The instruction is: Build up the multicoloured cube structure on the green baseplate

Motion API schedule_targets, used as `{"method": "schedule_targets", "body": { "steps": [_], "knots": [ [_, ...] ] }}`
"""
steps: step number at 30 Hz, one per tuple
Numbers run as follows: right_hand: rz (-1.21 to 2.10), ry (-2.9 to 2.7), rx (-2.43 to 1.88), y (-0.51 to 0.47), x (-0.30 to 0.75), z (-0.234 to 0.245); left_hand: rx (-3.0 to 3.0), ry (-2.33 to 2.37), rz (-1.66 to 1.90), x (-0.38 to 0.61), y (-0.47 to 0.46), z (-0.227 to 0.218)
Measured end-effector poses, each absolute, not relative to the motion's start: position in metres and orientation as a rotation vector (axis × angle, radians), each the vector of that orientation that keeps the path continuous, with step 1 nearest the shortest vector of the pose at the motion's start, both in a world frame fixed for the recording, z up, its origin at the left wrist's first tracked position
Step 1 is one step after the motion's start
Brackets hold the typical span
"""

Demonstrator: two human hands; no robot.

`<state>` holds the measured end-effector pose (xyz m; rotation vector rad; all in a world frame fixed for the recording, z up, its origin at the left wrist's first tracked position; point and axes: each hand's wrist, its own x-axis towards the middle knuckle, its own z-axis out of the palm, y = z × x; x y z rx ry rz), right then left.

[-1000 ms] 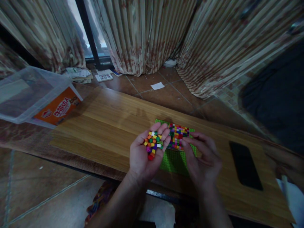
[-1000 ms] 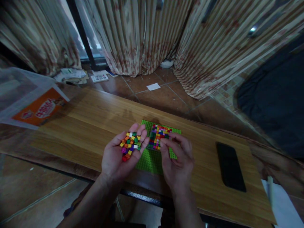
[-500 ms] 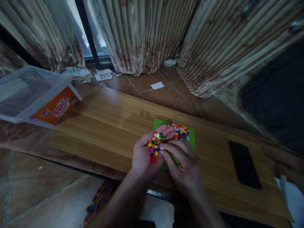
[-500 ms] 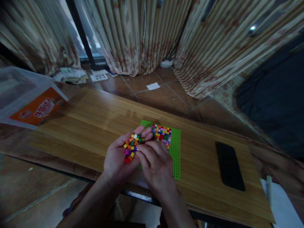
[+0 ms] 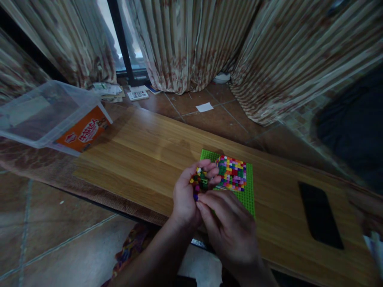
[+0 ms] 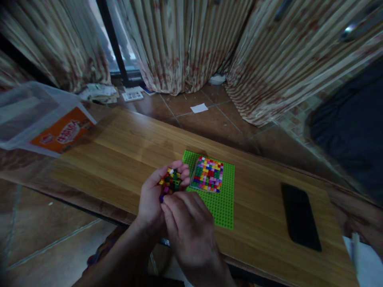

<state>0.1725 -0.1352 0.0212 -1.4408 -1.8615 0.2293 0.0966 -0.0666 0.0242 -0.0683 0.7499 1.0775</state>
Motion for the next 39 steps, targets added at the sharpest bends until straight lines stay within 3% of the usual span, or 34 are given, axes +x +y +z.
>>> {"method": "schedule_targets", "body": {
  "steps": [16,26,39],
  "knots": [
    [0.373,-1.788,-1.357,-0.140,0.170,0.025,-0.249,0.682,1.017,0.088,-0.062,0.032],
    [0.033,-1.195,-1.754,-0.140,0.250,0.012,-0.414,0.702,1.071,0.083,-0.052,0.030],
    [0.201,-1.397,-1.708,-0.125,0.264,-0.021,-0.406,0.737,1.057,0.083,-0.050,0.029]
  ]
}}
